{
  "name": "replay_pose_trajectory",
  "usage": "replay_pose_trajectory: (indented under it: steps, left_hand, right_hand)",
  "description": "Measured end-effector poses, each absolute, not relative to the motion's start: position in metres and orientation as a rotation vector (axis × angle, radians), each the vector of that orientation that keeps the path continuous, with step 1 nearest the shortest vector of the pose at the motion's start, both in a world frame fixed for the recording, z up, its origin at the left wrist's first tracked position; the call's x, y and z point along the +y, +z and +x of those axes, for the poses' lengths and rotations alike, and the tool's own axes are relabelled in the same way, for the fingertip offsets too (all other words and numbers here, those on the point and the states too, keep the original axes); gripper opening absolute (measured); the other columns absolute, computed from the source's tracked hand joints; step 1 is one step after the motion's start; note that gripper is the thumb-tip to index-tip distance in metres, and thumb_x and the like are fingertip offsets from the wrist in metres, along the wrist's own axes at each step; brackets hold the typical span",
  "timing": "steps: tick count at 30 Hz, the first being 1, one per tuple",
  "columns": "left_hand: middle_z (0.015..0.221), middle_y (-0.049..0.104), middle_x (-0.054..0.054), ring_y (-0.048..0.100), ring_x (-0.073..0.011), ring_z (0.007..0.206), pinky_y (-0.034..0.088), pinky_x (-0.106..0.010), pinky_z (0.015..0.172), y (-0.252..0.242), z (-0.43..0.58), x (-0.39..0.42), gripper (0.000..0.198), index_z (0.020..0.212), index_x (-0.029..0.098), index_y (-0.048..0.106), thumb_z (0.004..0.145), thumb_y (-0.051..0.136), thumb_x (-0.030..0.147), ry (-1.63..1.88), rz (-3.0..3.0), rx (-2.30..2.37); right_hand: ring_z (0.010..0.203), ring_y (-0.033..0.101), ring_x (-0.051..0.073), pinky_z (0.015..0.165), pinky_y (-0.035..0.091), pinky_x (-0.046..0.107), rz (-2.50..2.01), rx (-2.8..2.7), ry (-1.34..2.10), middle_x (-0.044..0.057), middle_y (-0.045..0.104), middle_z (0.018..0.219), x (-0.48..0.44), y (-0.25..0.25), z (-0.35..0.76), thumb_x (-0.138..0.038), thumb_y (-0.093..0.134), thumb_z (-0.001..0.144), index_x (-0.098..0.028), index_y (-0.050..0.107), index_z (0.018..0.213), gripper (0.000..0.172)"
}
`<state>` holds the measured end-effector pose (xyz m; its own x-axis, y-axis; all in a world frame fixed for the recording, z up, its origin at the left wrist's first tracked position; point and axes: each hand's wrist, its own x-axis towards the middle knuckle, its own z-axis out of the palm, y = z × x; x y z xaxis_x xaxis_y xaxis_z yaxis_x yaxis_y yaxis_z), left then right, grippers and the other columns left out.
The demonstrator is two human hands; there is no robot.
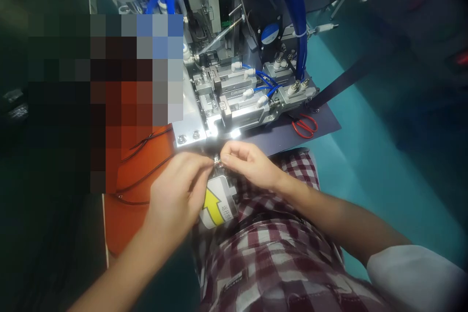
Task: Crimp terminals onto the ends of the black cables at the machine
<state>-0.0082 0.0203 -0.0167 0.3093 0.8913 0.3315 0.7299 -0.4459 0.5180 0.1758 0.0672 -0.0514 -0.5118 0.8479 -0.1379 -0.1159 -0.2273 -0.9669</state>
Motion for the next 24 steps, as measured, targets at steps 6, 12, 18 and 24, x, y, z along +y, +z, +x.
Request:
replay_pose_trajectory:
  steps: [6, 12, 18, 24]
  left_hand:
    - [0.101, 0.065, -0.007, 0.064, -0.0134, 0.089, 0.051, -0.022, 0.078, -0.028, -0.022, 0.023, 0.023, 0.113, 0.013, 0.063, 0.094, 0.054, 0.004, 0.746, 2.554, 1.296]
    - [0.102, 0.062, -0.007, 0.063, -0.0139, 0.085, 0.051, -0.021, 0.069, -0.034, -0.026, 0.022, 0.031, 0.118, 0.014, 0.061, 0.092, 0.051, 0.001, 0.718, 2.651, 1.312]
    - [0.100, 0.063, -0.007, 0.064, -0.0131, 0.080, 0.050, -0.021, 0.063, -0.034, -0.025, 0.023, 0.030, 0.118, 0.013, 0.062, 0.093, 0.049, 0.003, 0.721, 2.634, 1.313]
    - [0.096, 0.063, -0.007, 0.064, -0.0143, 0.076, 0.047, -0.022, 0.057, -0.033, -0.023, 0.024, 0.029, 0.115, 0.012, 0.065, 0.093, 0.049, 0.004, 0.677, 2.639, 1.361]
  right_hand:
    - [0.061, 0.039, 0.010, 0.058, 0.032, 0.026, -0.965, -1.377, 1.782, -0.004, 0.047, 0.068, 0.068, -0.055, 0.175, -0.030, 0.061, 0.086, -0.017, 0.053, 0.074, 0.019]
    - [0.062, 0.040, 0.011, 0.058, 0.034, 0.026, -0.993, -1.385, 1.733, -0.004, 0.047, 0.069, 0.066, -0.057, 0.172, -0.030, 0.059, 0.089, -0.018, 0.052, 0.074, 0.021]
    - [0.065, 0.045, 0.012, 0.061, 0.040, 0.026, -1.008, -1.380, 1.690, -0.002, 0.049, 0.071, 0.063, -0.059, 0.170, -0.031, 0.060, 0.091, -0.018, 0.051, 0.073, 0.023]
    - [0.064, 0.042, 0.012, 0.059, 0.038, 0.026, -1.065, -1.389, 1.657, -0.003, 0.046, 0.069, 0.061, -0.059, 0.168, -0.031, 0.057, 0.091, -0.020, 0.048, 0.071, 0.025]
